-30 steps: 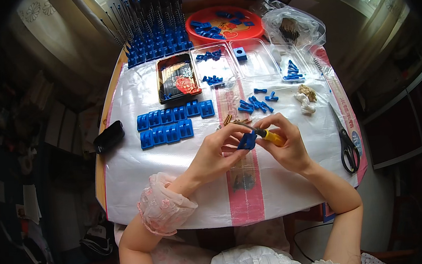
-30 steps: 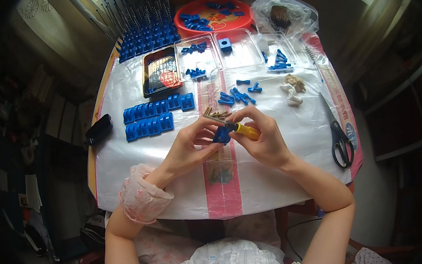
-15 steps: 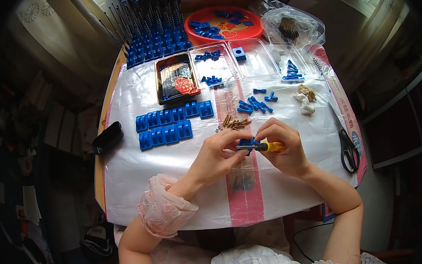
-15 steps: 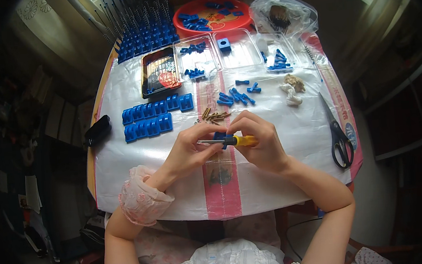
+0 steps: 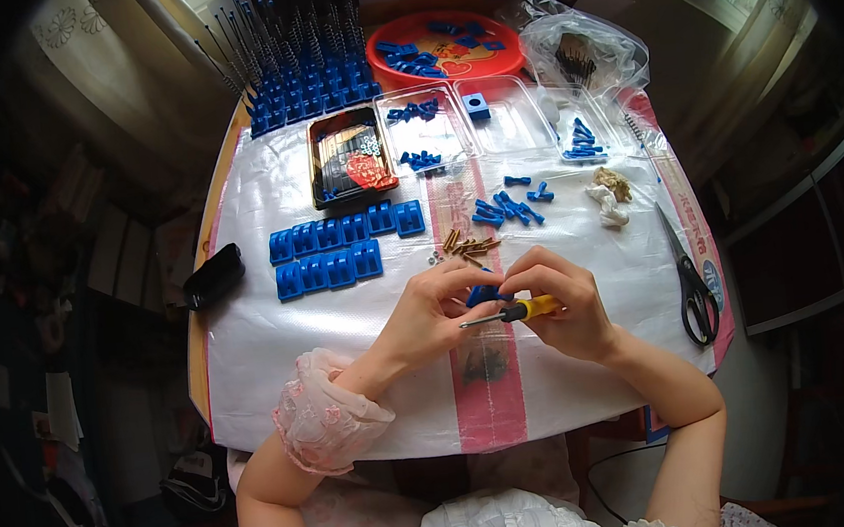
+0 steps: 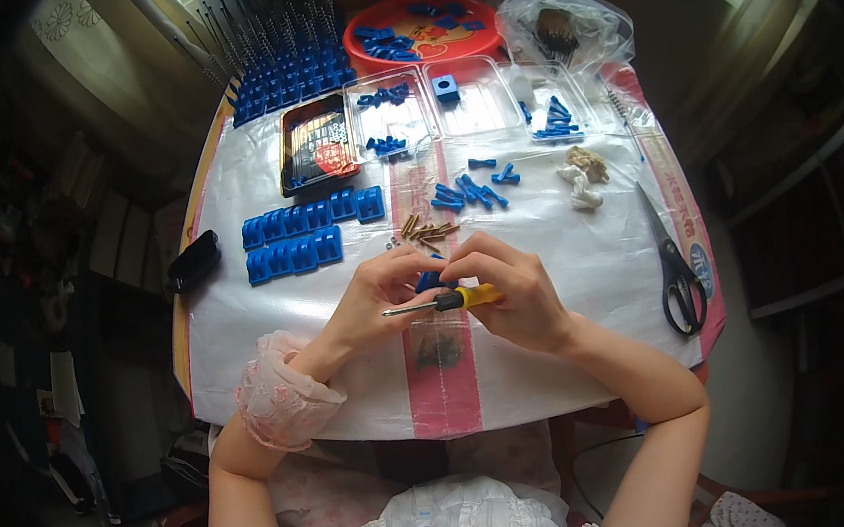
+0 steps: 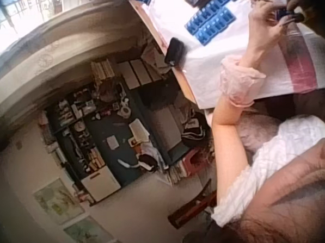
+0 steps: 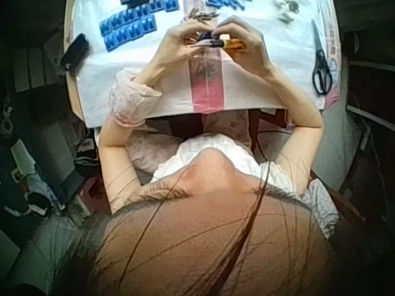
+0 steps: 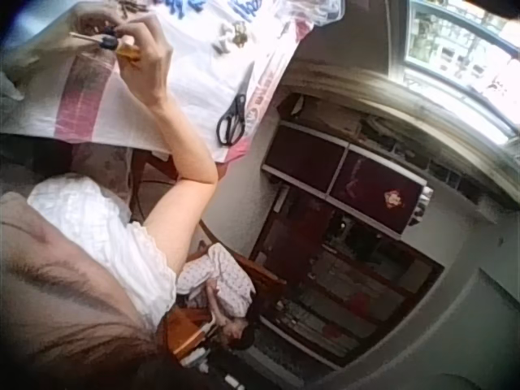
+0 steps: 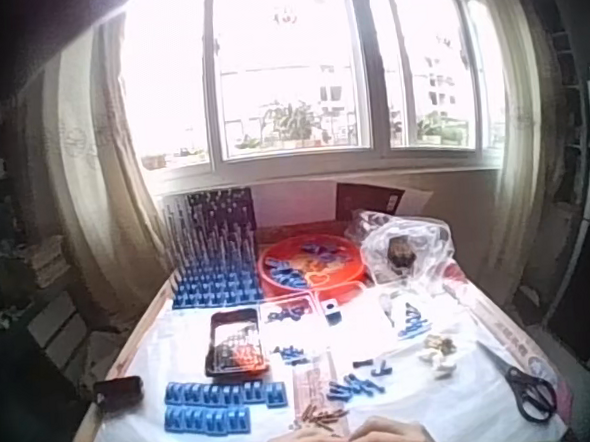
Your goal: Assembling small blue plastic components with metal pins using a screwdriver-like hand tool.
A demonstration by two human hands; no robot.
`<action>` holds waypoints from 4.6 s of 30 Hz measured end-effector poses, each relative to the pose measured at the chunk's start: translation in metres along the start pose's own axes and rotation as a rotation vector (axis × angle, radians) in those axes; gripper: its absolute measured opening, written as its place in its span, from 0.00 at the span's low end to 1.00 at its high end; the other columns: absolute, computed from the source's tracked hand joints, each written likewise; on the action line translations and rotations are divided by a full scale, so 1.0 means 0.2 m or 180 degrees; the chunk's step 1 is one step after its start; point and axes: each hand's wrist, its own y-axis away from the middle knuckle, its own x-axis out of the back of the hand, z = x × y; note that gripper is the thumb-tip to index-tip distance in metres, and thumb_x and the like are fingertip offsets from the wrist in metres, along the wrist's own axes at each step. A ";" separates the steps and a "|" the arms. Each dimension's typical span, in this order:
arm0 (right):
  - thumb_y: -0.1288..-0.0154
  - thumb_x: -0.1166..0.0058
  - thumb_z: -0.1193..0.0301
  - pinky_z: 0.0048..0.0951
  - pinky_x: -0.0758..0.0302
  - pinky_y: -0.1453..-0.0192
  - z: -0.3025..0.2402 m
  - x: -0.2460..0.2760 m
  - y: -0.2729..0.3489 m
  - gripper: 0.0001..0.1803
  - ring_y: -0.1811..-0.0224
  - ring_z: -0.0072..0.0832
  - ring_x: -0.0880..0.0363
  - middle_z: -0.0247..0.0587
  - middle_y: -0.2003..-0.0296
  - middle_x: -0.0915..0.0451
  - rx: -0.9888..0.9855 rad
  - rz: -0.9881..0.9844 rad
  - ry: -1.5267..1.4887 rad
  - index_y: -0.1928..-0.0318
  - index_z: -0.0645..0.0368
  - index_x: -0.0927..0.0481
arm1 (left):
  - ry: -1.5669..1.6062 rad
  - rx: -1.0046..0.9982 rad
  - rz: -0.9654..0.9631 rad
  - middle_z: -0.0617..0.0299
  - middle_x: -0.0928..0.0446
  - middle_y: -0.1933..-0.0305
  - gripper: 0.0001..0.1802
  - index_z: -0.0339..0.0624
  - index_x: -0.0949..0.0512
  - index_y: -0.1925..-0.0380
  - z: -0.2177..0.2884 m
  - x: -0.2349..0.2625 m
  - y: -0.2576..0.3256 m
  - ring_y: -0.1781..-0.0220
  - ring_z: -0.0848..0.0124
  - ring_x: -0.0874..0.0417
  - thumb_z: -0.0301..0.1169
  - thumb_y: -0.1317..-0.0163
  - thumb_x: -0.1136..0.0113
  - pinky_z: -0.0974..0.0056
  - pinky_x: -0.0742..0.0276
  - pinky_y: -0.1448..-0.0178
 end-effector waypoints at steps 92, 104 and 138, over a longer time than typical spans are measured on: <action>0.41 0.32 0.80 0.18 0.22 0.62 0.13 0.10 0.00 0.07 0.67 0.16 0.18 0.37 0.70 0.15 -0.1691 -0.0053 -0.0495 0.62 0.66 0.16 | 0.0923 0.0424 0.0747 0.58 0.18 0.56 0.13 0.34 0.22 0.46 -0.07 0.07 -0.02 0.57 0.76 0.16 0.27 0.27 0.45 0.68 0.12 0.50; 0.37 0.37 0.78 0.21 0.24 0.67 0.13 0.10 -0.02 0.05 0.71 0.19 0.20 0.39 0.70 0.16 -0.2074 -0.0105 -0.1332 0.63 0.69 0.17 | 0.0852 0.0288 0.0843 0.54 0.17 0.54 0.15 0.35 0.22 0.45 -0.05 0.07 -0.02 0.59 0.71 0.12 0.30 0.27 0.43 0.71 0.14 0.53; 0.28 0.42 0.69 0.16 0.51 0.81 0.14 0.12 -0.04 0.07 0.85 0.08 0.47 0.18 0.82 0.38 -0.2635 0.0164 -0.2769 0.56 0.58 0.23 | 0.1123 0.0573 0.1027 0.60 0.16 0.59 0.15 0.38 0.21 0.45 -0.06 0.06 -0.03 0.61 0.74 0.14 0.32 0.28 0.41 0.72 0.18 0.56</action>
